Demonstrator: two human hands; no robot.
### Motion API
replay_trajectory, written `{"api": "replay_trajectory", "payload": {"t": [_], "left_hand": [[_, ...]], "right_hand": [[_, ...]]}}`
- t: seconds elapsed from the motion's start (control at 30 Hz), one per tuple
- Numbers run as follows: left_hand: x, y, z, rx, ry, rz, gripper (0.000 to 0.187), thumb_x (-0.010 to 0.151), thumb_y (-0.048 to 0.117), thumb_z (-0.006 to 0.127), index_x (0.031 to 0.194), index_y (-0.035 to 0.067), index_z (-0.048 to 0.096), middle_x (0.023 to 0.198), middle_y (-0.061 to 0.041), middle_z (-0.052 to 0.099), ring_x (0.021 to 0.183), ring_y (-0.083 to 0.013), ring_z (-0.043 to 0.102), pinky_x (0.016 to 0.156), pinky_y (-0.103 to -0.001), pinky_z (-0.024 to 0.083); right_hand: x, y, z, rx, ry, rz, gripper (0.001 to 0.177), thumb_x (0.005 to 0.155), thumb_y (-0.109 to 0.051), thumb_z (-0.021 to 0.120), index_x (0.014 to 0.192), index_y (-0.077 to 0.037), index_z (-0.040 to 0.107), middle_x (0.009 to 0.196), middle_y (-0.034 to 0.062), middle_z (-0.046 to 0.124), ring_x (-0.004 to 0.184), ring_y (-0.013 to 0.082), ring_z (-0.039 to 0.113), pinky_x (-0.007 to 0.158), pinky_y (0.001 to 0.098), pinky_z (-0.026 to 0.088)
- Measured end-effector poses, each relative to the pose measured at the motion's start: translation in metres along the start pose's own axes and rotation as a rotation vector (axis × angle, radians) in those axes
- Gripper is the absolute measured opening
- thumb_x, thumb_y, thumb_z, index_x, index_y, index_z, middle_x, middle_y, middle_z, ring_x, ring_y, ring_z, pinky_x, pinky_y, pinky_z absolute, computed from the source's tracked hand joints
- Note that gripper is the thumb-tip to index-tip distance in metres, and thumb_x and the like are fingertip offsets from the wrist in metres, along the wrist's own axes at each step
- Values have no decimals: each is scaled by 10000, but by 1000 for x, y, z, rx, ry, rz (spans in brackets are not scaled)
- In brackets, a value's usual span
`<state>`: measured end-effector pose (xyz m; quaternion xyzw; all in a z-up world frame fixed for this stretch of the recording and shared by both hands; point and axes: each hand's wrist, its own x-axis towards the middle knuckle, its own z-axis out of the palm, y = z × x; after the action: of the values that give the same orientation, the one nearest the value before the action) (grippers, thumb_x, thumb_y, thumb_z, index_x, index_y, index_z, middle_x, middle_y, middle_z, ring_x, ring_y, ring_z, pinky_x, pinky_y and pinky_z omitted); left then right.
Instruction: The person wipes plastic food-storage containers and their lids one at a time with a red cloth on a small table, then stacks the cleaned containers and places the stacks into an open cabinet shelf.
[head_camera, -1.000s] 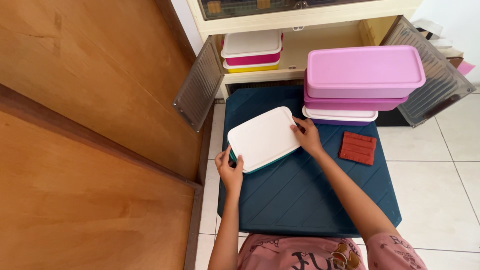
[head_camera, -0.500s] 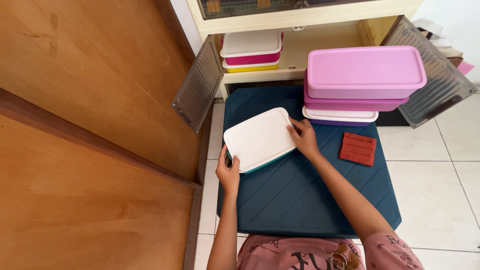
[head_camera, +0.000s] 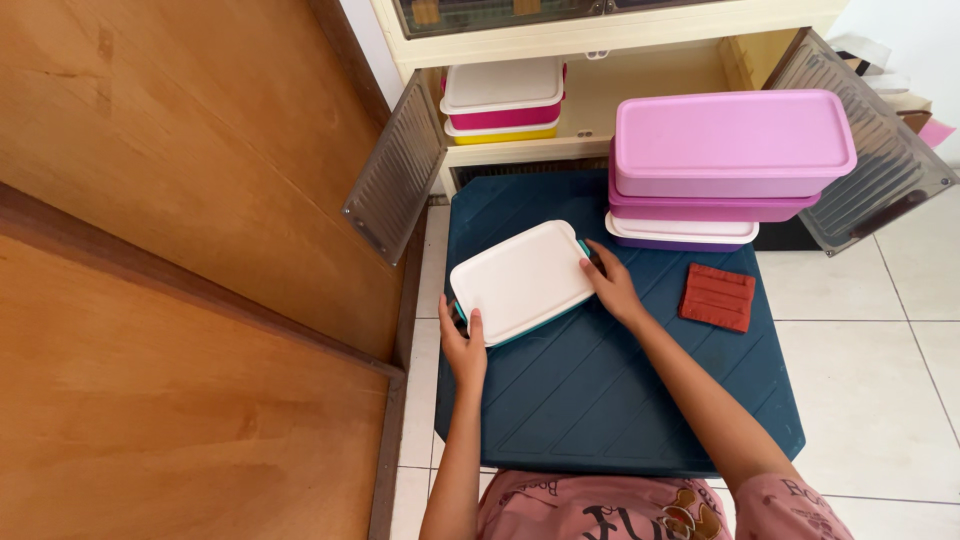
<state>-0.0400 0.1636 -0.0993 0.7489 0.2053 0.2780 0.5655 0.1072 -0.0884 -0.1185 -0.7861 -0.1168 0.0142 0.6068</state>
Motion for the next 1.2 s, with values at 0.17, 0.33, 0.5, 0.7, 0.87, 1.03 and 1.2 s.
{"api": "replay_trajectory", "payload": {"t": [0.17,0.33,0.5,0.7,0.87,1.03,1.2], "left_hand": [[0,-4,11,-39,26,-81,733,1005,407,573,1544,-24,326,1514,-289,437,1370,-395,497,1069,-440,477],[4,-11,17,169,55,-18,636,999,388,611,1452,-37,475,1417,-277,537,1304,-407,530,1083,-490,421],[5,-25,18,156,52,42,550,1018,368,599,1406,-18,543,1373,-247,583,1280,-383,544,1085,-490,418],[4,-31,17,71,0,20,543,1014,338,594,1425,2,479,1418,-252,516,1334,-380,494,1103,-491,417],[5,-20,5,-66,-96,87,534,1023,255,642,1449,22,420,1561,-296,386,1444,-388,415,1168,-483,333],[17,5,-19,-256,-341,-82,619,917,152,754,1420,63,405,1481,-280,528,1416,-353,496,1172,-445,406],[13,31,-22,-331,-431,-160,933,817,85,777,1585,136,249,1576,-200,419,1470,-321,401,1200,-447,340]], "right_hand": [[-16,-1,-10,-108,-96,-40,623,966,-416,668,1432,-16,565,1045,77,541,869,164,524,779,302,455],[-18,-7,-15,-80,-164,1,638,942,-442,675,1418,-28,573,1098,69,535,885,162,509,783,298,469],[-17,-12,-15,-12,-181,84,656,905,-433,694,1407,-37,551,1173,78,534,990,173,571,864,312,500],[-12,-18,-19,74,-253,222,641,899,-360,736,1407,-55,492,1294,177,630,1190,253,625,994,363,504],[-13,-15,-29,210,-274,193,775,808,-233,806,1438,-105,373,1330,141,578,1290,265,552,1041,406,478],[-19,-3,-50,326,-343,101,640,829,-217,837,1322,-40,468,1299,116,585,1261,274,563,1051,423,464],[-21,-11,-58,538,-253,114,686,894,-472,733,1402,-95,469,1274,78,593,1226,220,539,1041,376,412]]}}
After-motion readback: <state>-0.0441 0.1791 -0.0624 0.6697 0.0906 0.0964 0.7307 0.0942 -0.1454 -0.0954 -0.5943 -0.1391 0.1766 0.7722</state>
